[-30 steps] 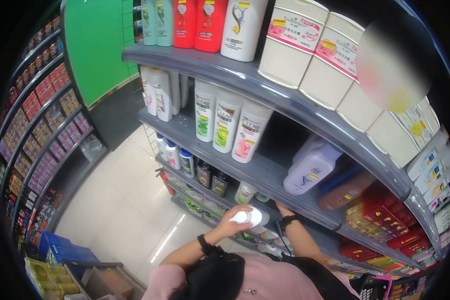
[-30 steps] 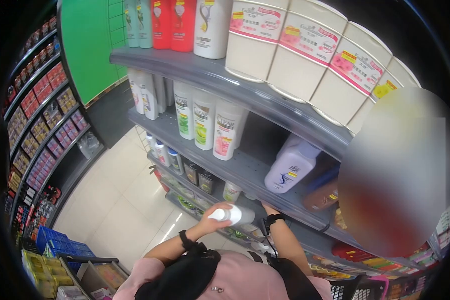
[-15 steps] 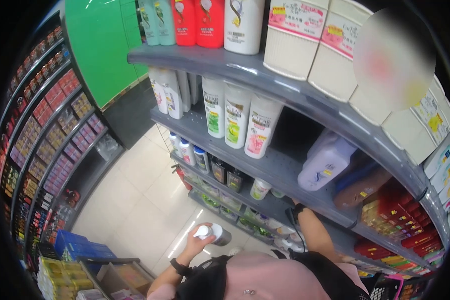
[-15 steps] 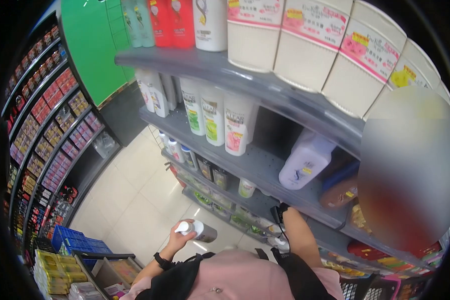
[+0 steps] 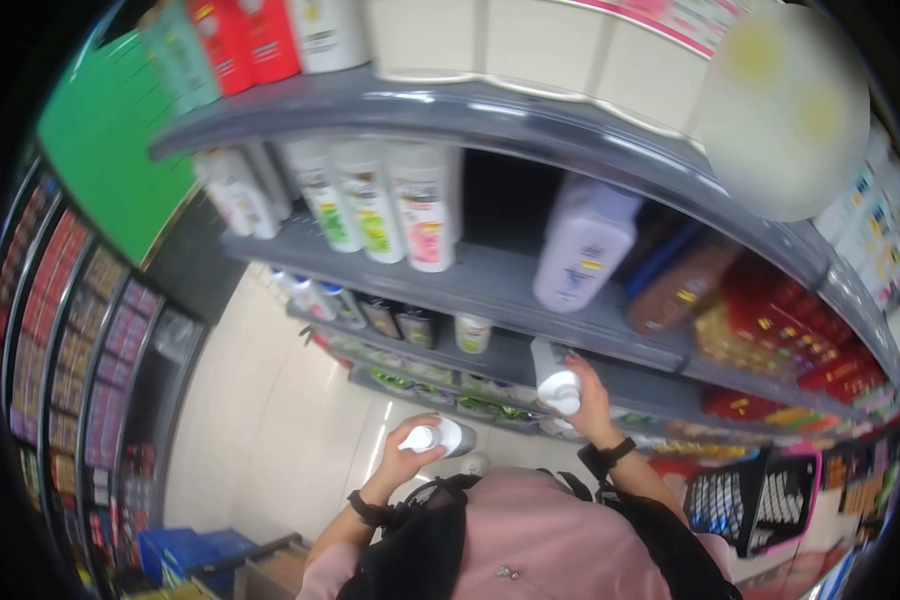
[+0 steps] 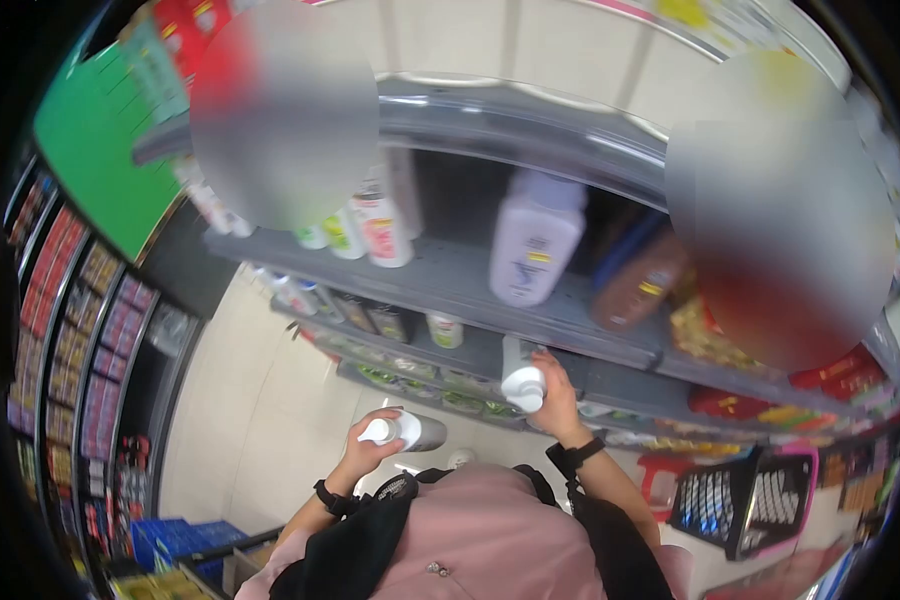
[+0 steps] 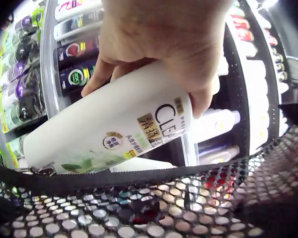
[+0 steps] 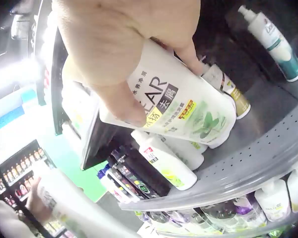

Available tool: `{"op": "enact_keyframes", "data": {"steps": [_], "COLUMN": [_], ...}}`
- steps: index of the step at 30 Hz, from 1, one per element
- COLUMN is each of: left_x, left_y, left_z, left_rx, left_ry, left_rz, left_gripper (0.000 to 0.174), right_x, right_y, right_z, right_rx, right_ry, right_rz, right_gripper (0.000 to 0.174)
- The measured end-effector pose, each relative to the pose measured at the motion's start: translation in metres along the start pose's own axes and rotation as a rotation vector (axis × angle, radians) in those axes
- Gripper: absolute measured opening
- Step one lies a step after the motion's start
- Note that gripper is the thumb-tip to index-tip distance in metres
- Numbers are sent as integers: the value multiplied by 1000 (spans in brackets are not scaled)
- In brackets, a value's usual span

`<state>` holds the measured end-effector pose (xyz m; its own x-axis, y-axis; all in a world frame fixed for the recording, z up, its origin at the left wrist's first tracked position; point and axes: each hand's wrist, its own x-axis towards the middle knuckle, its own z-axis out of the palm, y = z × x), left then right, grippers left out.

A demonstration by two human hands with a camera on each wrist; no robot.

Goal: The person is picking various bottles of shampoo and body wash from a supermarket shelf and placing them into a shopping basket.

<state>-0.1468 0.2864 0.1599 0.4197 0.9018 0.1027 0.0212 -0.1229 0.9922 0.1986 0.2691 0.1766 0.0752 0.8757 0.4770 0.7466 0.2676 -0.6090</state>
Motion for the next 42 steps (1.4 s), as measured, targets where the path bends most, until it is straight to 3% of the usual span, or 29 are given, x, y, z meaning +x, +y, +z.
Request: {"op": "enact_keyframes", "data": {"steps": [2, 5, 6, 7, 10, 14, 16, 18, 25, 26, 31, 35, 42], "left_x": [21, 53, 64, 72, 93, 93, 82, 67, -5, -11, -57, -88, -106], "left_y": [5, 14, 16, 17, 17, 32, 45, 44, 81, 66, 105, 134, 149], "left_z": [17, 54, 69, 85, 134, 206, 243, 283, 449, 474, 586, 638, 705], "left_rx": [-50, -131, -172, -174, -77, -50, -152, -158, -82, -64, -169, -271, -196], "left_ry": [-103, -271, -329, -380, -527, -678, -713, -757, -880, -881, -995, -1061, -1238], "left_rz": [-62, -154, -188, -180, 11, 134, -28, -40, -78, 32, 92, 4, 78], "left_gripper": [44, 45, 44, 44, 43, 44, 44, 44, 43, 44, 42, 42, 43], "right_x": [-22, -56, -69, -81, -120, -185, -223, -264, -407, -424, -490, -525, -557], "right_y": [-5, -9, -9, -10, -7, -12, -10, -10, -29, -35, -52, -64, -54], "right_z": [-29, -66, -76, -87, -120, -175, -203, -232, -336, -354, -424, -458, -487], "right_rx": [-55, 14, 80, 153, 51, -31, -58, -18, 32, 35, -69, -196, -155], "right_ry": [53, 123, 148, 171, 329, 513, 583, 675, 977, 991, 1065, 1156, 1335], "right_rz": [-1, 155, 342, 523, 636, 785, 834, 903, 871, 876, 973, 1003, 937], "right_gripper": [65, 68, 70, 71, 74, 75, 75, 73, 76, 75, 74, 75, 77]}}
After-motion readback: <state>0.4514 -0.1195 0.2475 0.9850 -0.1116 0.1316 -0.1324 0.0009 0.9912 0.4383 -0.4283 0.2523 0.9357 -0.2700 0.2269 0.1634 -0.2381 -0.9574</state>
